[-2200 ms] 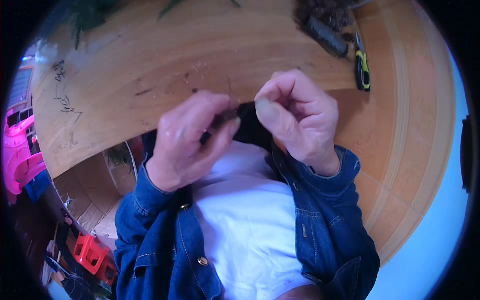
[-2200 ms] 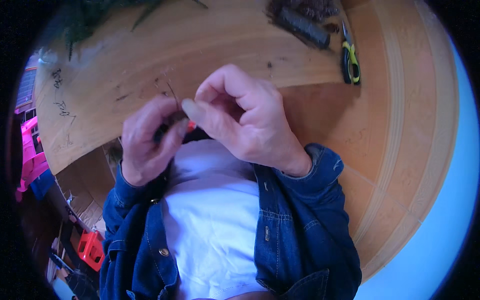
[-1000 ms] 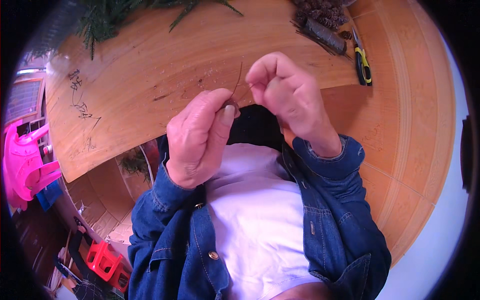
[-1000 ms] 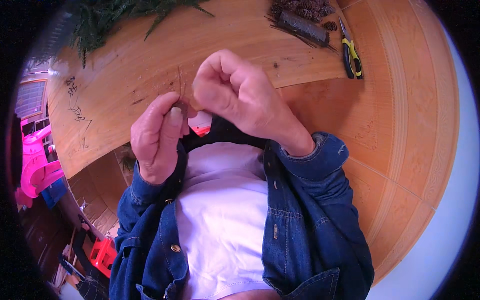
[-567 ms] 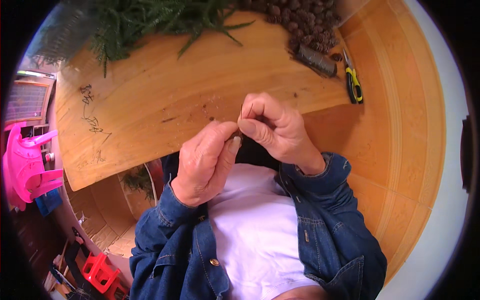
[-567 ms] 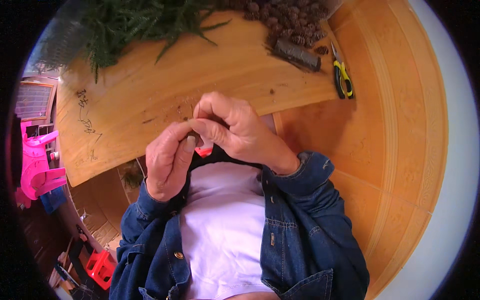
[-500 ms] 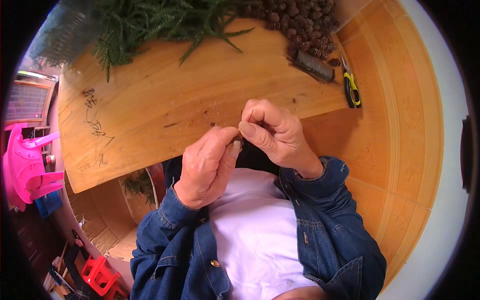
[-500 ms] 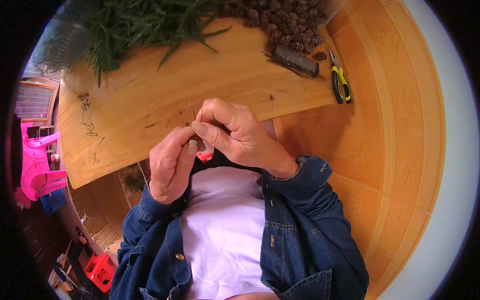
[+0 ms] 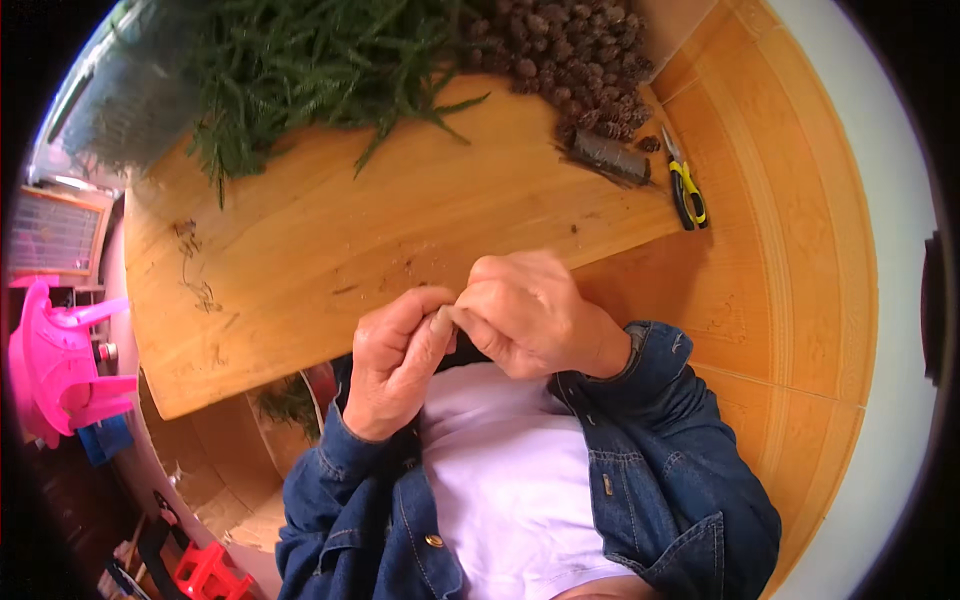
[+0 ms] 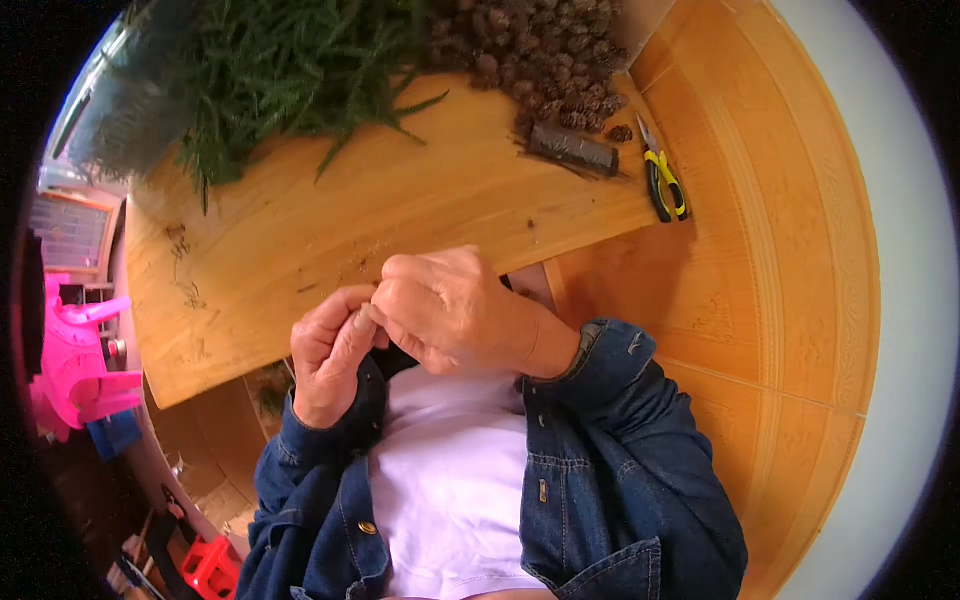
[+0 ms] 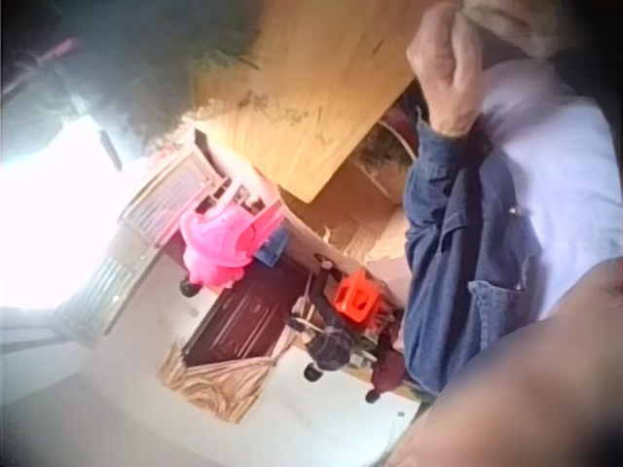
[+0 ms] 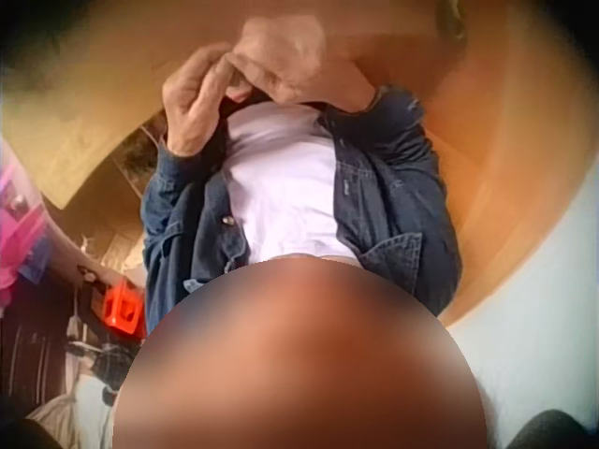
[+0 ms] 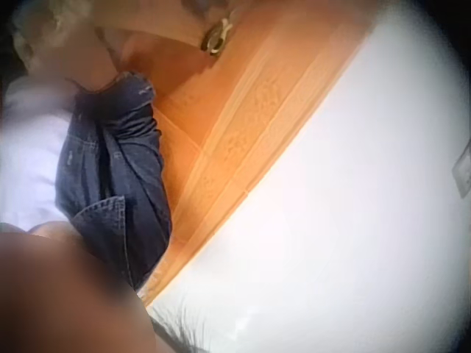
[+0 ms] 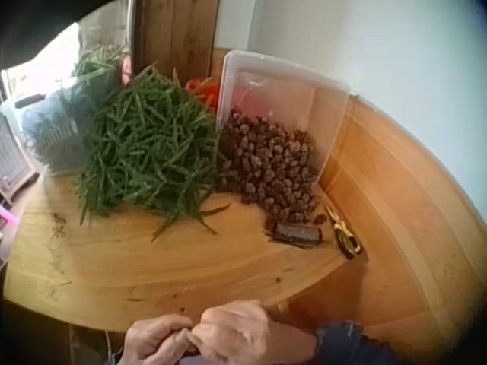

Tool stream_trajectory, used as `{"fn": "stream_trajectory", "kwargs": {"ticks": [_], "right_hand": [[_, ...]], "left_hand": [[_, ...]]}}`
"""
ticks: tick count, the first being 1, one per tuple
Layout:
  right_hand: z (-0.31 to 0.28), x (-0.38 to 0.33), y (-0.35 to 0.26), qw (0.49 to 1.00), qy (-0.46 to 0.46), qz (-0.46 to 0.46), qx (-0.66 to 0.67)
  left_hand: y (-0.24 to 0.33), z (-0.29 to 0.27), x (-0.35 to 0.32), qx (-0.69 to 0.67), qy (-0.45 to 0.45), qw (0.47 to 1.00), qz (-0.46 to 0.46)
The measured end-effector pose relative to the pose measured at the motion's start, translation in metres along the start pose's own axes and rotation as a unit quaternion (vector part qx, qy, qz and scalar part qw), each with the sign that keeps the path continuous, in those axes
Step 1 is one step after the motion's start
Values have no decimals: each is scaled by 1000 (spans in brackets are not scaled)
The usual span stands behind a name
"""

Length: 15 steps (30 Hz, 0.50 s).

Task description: Assembling decorative items using pine cones, wire, and evergreen branches.

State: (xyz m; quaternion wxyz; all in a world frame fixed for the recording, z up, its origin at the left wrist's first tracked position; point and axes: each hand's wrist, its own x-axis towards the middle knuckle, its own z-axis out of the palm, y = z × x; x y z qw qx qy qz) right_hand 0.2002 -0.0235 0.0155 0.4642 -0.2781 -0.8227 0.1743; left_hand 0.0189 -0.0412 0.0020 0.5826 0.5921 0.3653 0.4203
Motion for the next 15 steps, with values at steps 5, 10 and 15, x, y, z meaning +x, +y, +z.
{"fn": "stream_trajectory", "kwargs": {"ticks": [5,10,15], "right_hand": [[10,-8,7,997,21,43,57],[1,-16,9,998,-3,58,33],[-11,-17,2,998,-36,39,-27]], "left_hand": [[1,-3,-6,-62,-30,995,-76],[7,2,-5,-96,-40,988,-116],[1,-8,-5,-128,-71,979,-141]]}}
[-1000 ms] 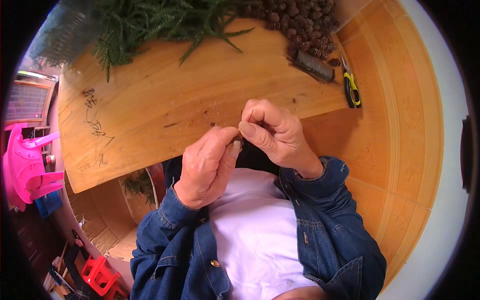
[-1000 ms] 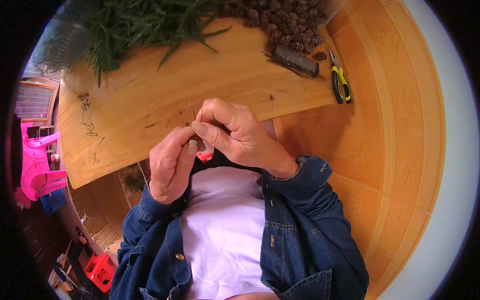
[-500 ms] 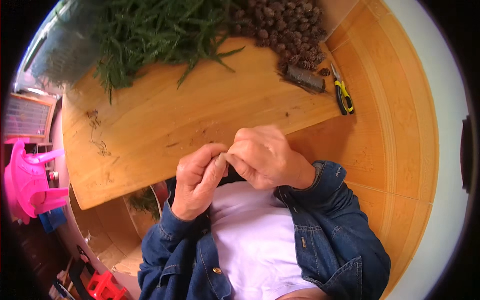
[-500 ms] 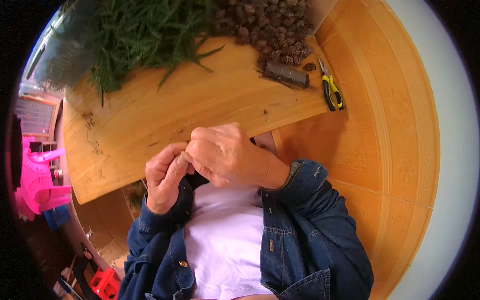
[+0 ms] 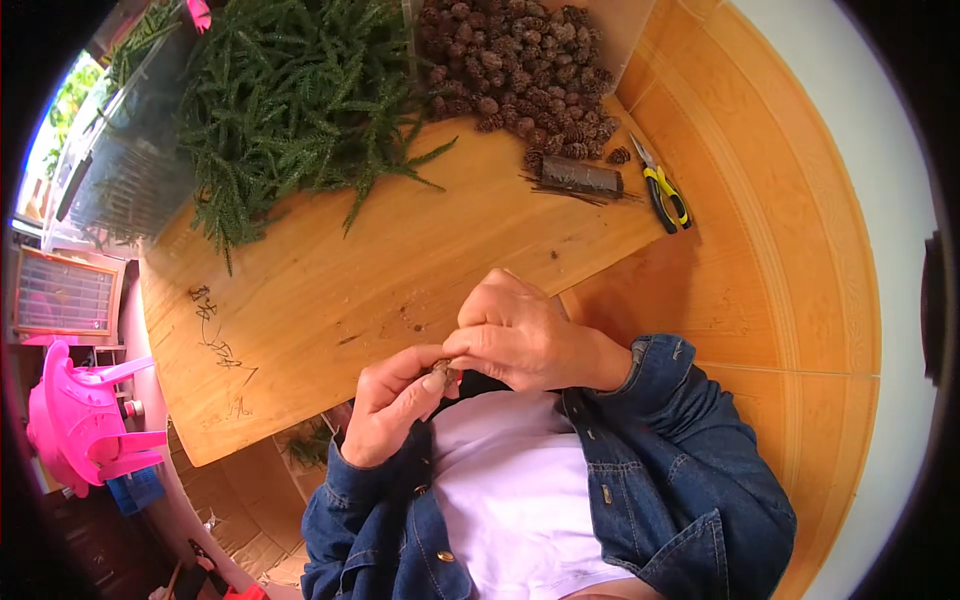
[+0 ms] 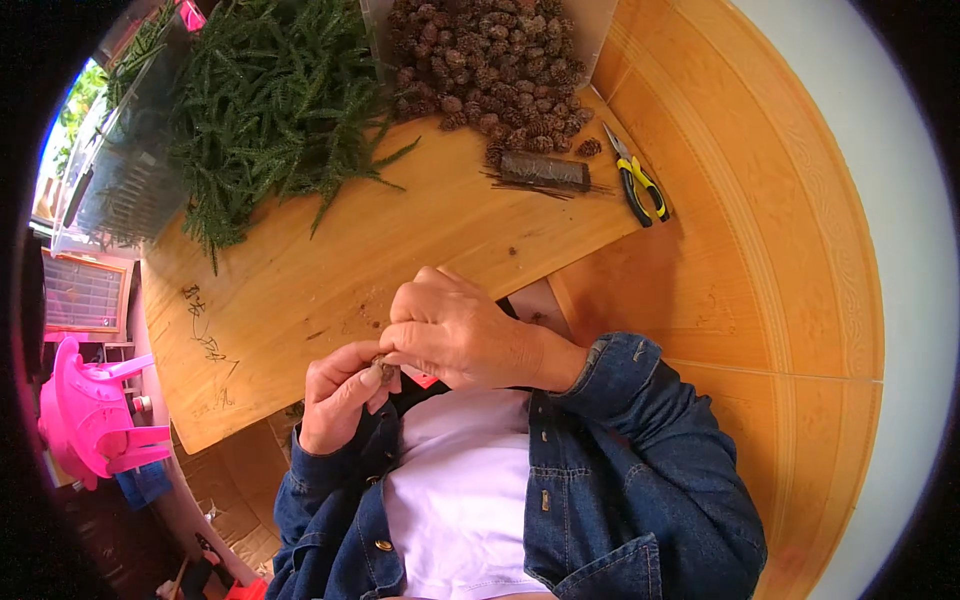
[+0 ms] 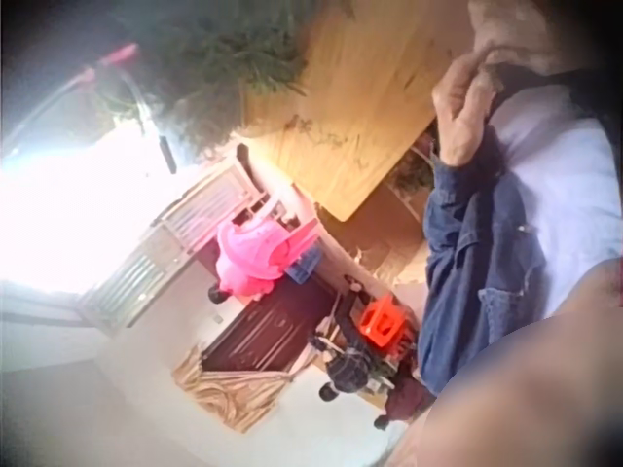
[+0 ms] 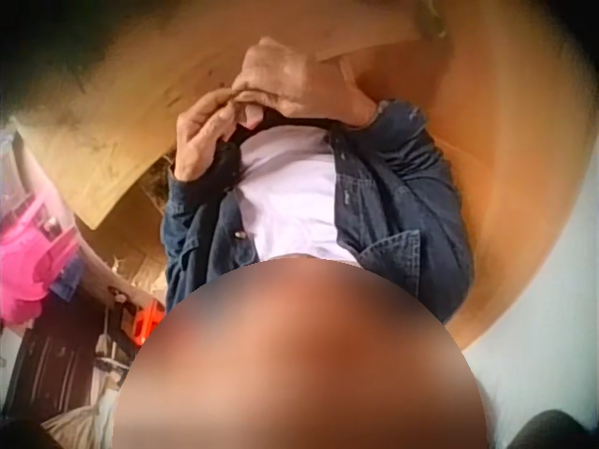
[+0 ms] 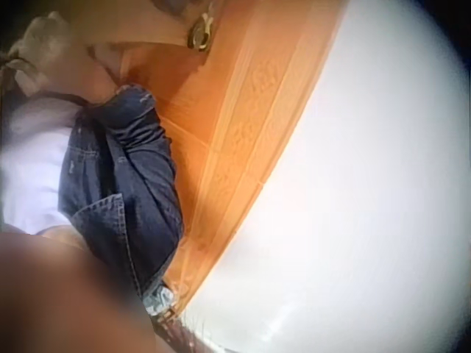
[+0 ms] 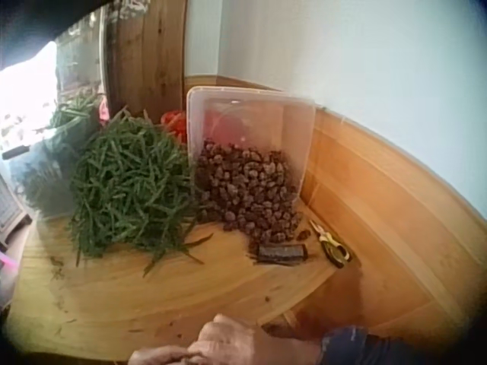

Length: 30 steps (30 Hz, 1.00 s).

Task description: Assembling decorative items using pine cones, wire, and evergreen branches.

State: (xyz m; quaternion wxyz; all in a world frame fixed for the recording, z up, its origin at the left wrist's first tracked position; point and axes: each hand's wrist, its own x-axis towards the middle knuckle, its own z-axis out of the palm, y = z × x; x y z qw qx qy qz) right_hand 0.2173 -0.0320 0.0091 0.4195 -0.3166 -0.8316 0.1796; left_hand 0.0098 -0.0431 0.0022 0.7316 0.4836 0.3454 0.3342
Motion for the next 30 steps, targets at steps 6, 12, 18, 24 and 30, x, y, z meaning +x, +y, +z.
{"fn": "stream_trajectory", "kwargs": {"ticks": [6,12,18,24,30], "right_hand": [[1,0,1,991,12,-90,-93],[3,-3,13,982,-102,-111,-114],[0,9,13,983,-126,-125,-34],[6,13,7,991,-41,34,125],[4,17,10,985,-76,48,147]], "left_hand": [[5,-8,-1,-55,-70,992,-90],[4,2,-3,60,-4,995,-78],[-2,2,-2,226,6,969,102],[-2,11,9,421,88,841,329],[12,5,5,395,60,870,289]]}}
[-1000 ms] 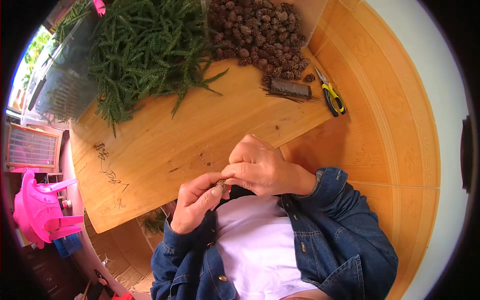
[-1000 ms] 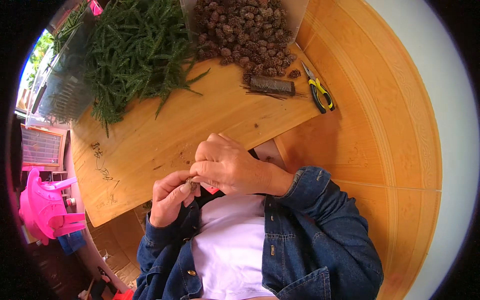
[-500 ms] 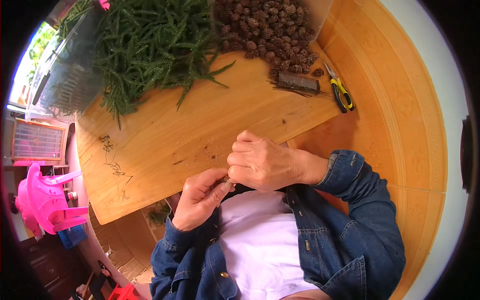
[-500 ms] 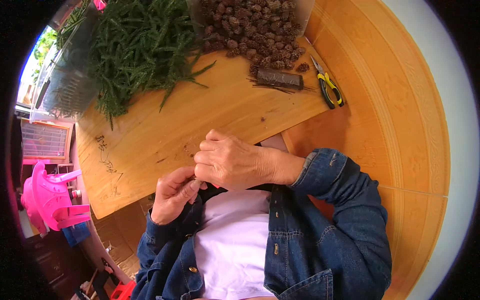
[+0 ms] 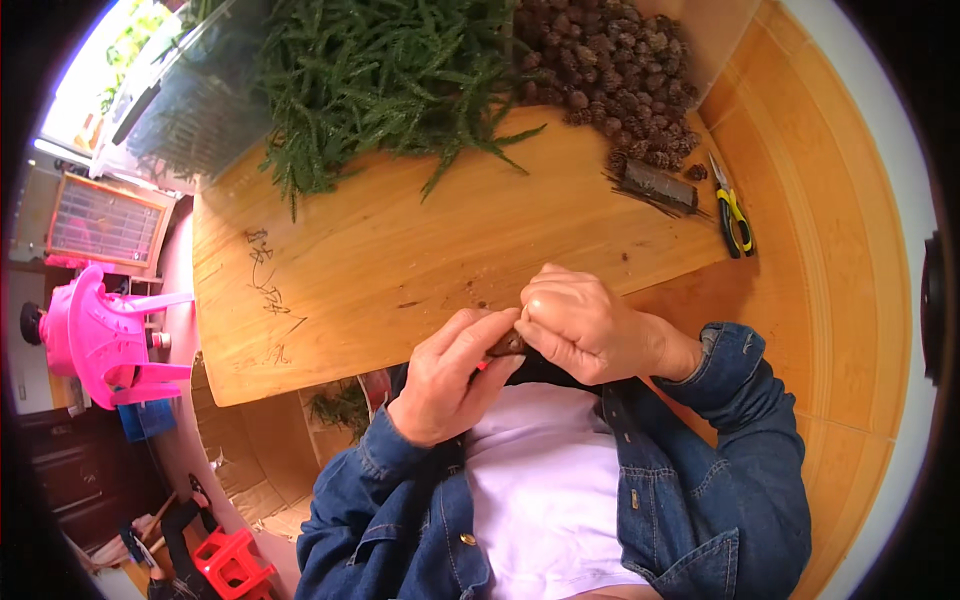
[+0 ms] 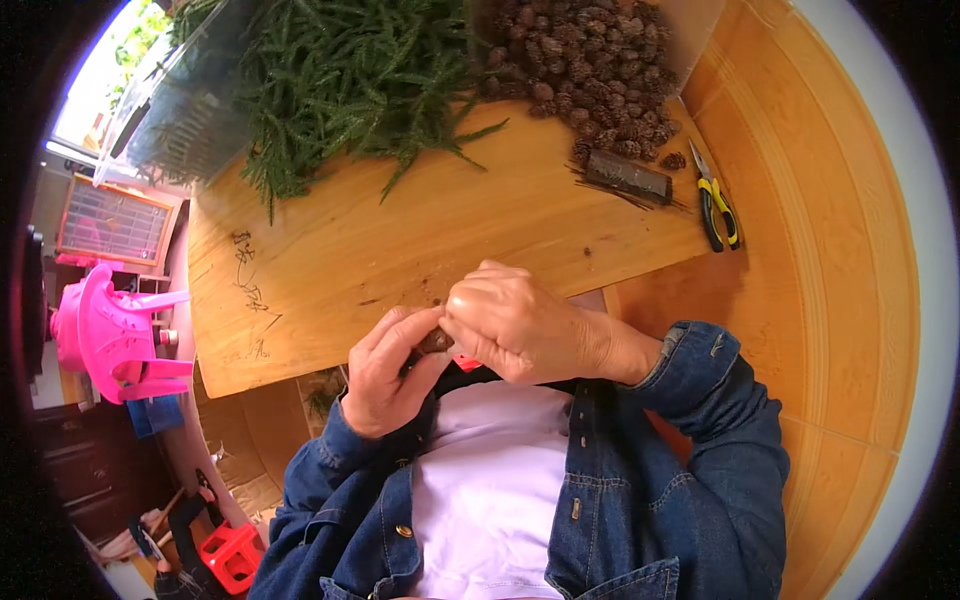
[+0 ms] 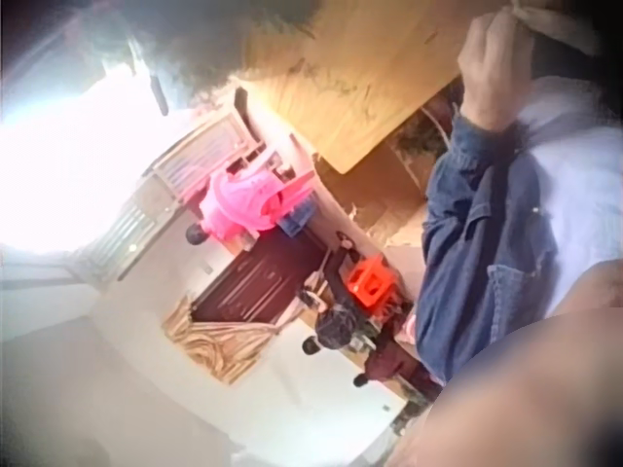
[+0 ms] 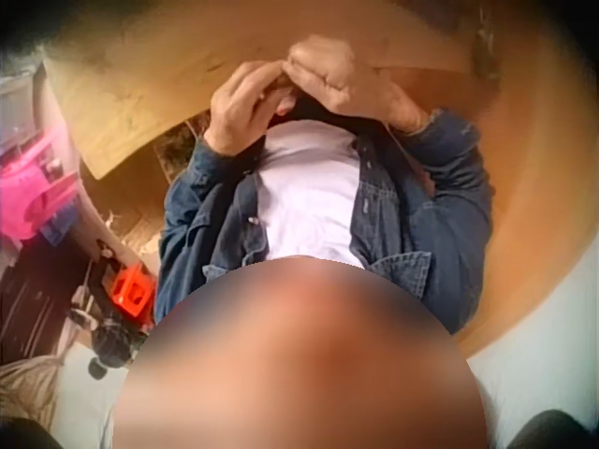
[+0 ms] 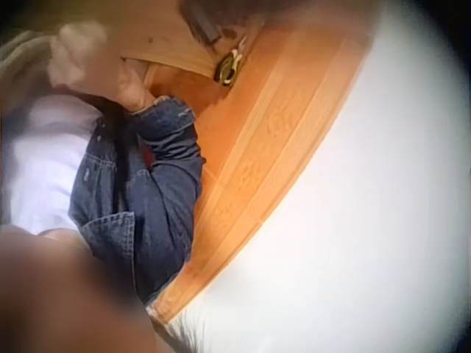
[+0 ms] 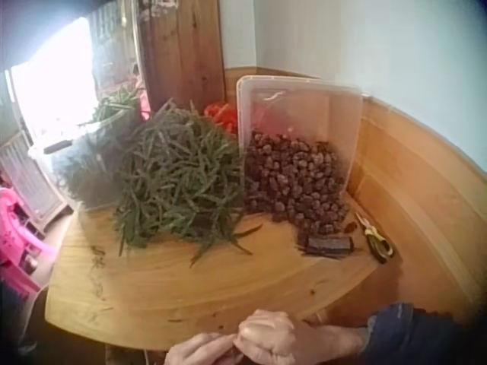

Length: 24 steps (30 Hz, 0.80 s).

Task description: Assembling decorative items using pine cones, wire, and evergreen branches.

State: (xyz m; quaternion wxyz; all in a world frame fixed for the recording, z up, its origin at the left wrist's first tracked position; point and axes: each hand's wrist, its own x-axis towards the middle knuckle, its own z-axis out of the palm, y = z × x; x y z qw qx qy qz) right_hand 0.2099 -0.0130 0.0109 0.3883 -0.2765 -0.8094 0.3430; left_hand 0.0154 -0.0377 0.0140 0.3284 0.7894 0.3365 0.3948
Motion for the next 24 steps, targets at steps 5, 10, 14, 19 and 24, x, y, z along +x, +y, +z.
{"fn": "stream_trajectory", "kwargs": {"ticks": [5,10,14,19,24], "right_hand": [[-8,0,-6,989,-72,-94,-89],[5,-10,-1,989,-39,-87,-112],[4,-8,2,990,6,-93,-110],[-23,-9,-19,988,34,139,54],[-5,-25,-4,976,81,149,138]], "left_hand": [[-8,-12,2,-174,-161,964,-119],[-9,-3,-7,-68,-126,989,-38],[-1,9,-3,62,-40,997,-9],[3,19,-4,-126,65,982,-124],[0,30,-6,-301,130,932,-157]]}}
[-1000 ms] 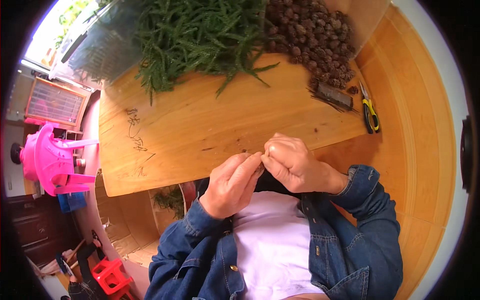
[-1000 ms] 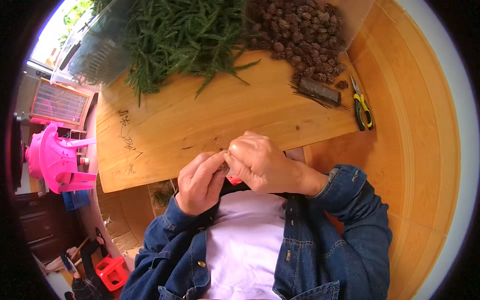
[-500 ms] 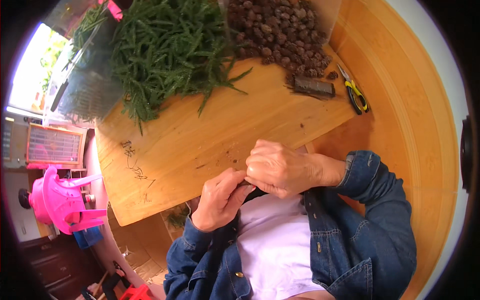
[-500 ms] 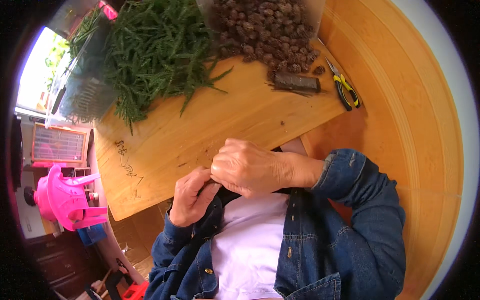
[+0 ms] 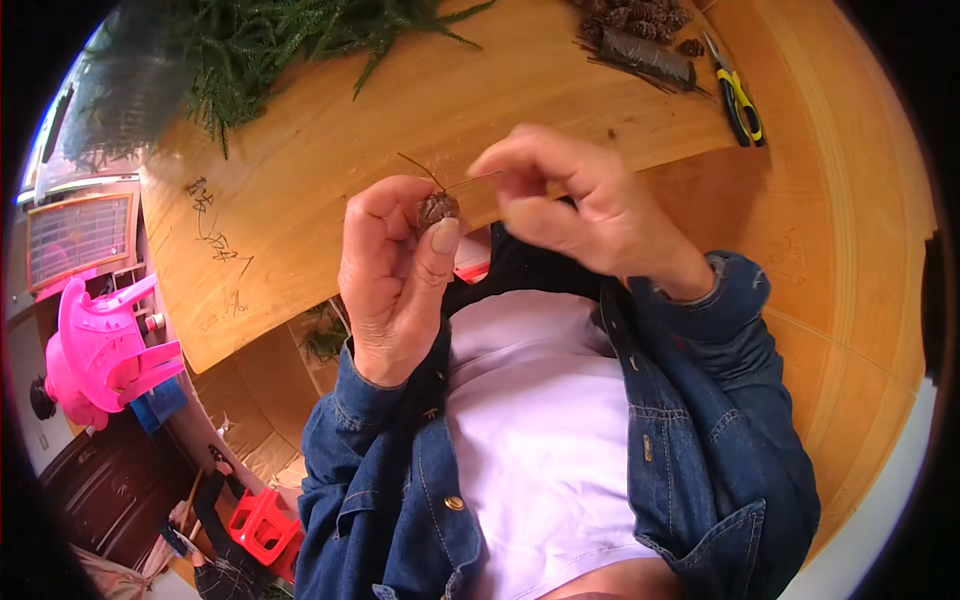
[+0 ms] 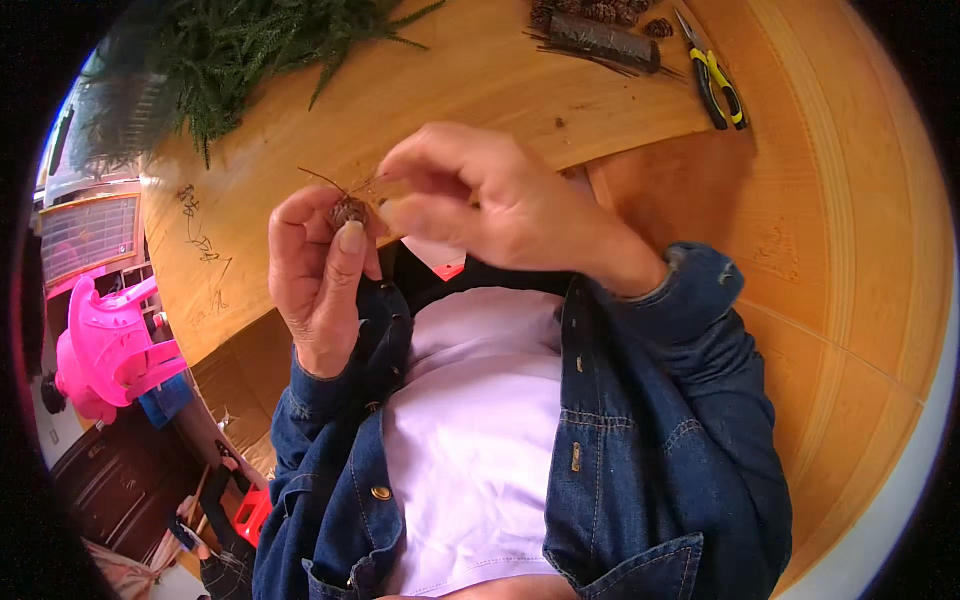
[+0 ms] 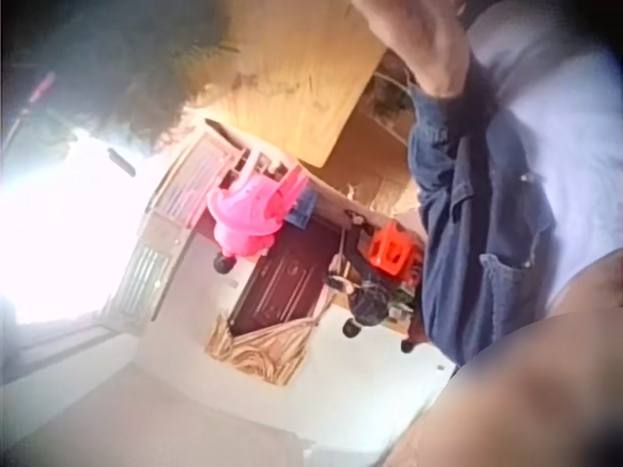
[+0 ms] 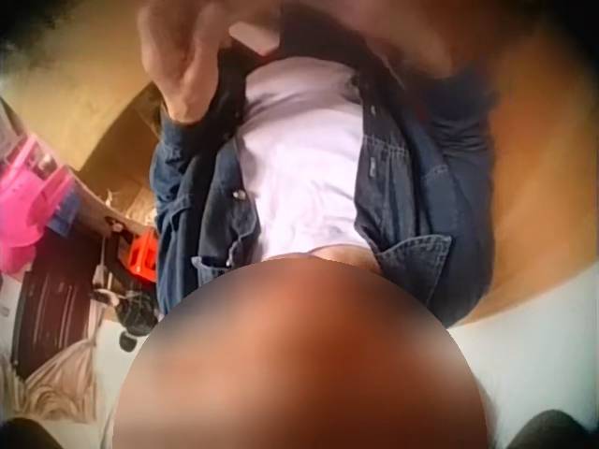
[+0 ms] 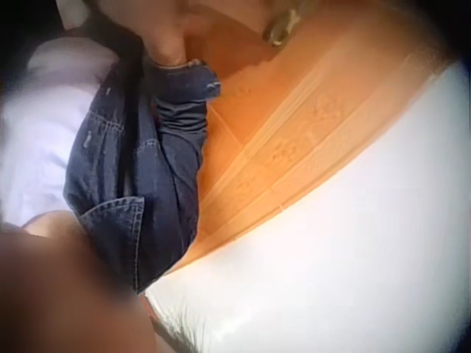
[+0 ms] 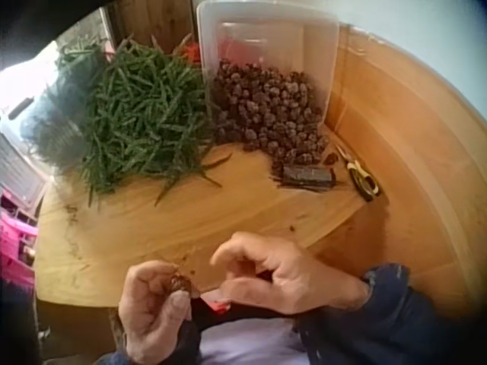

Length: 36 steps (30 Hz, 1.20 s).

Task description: Assembling decorative items using pine cones, wire, and evergreen branches.

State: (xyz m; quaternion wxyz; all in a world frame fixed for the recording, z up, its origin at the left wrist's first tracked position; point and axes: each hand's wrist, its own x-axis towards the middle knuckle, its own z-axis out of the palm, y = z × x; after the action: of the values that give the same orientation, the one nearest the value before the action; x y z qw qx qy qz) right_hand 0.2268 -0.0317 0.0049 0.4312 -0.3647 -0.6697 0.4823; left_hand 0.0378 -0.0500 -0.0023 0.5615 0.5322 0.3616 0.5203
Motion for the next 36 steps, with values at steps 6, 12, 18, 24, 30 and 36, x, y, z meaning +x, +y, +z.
{"fn": "stream_trajectory", "kwargs": {"ticks": [6,12,18,24,30,36], "right_hand": [[34,4,15,998,35,-43,35],[29,11,29,998,32,-63,2],[26,13,34,998,36,-25,49],[26,14,30,997,49,-37,44],[20,15,28,997,28,-3,67],[21,20,21,992,-18,50,116]], "left_hand": [[-11,-5,-4,124,-27,990,63],[-8,-9,2,305,-63,946,88],[6,-7,23,353,-83,929,69],[5,-9,32,308,-47,949,46],[10,-6,39,370,-39,924,88],[10,-11,42,277,-3,960,26]]}}
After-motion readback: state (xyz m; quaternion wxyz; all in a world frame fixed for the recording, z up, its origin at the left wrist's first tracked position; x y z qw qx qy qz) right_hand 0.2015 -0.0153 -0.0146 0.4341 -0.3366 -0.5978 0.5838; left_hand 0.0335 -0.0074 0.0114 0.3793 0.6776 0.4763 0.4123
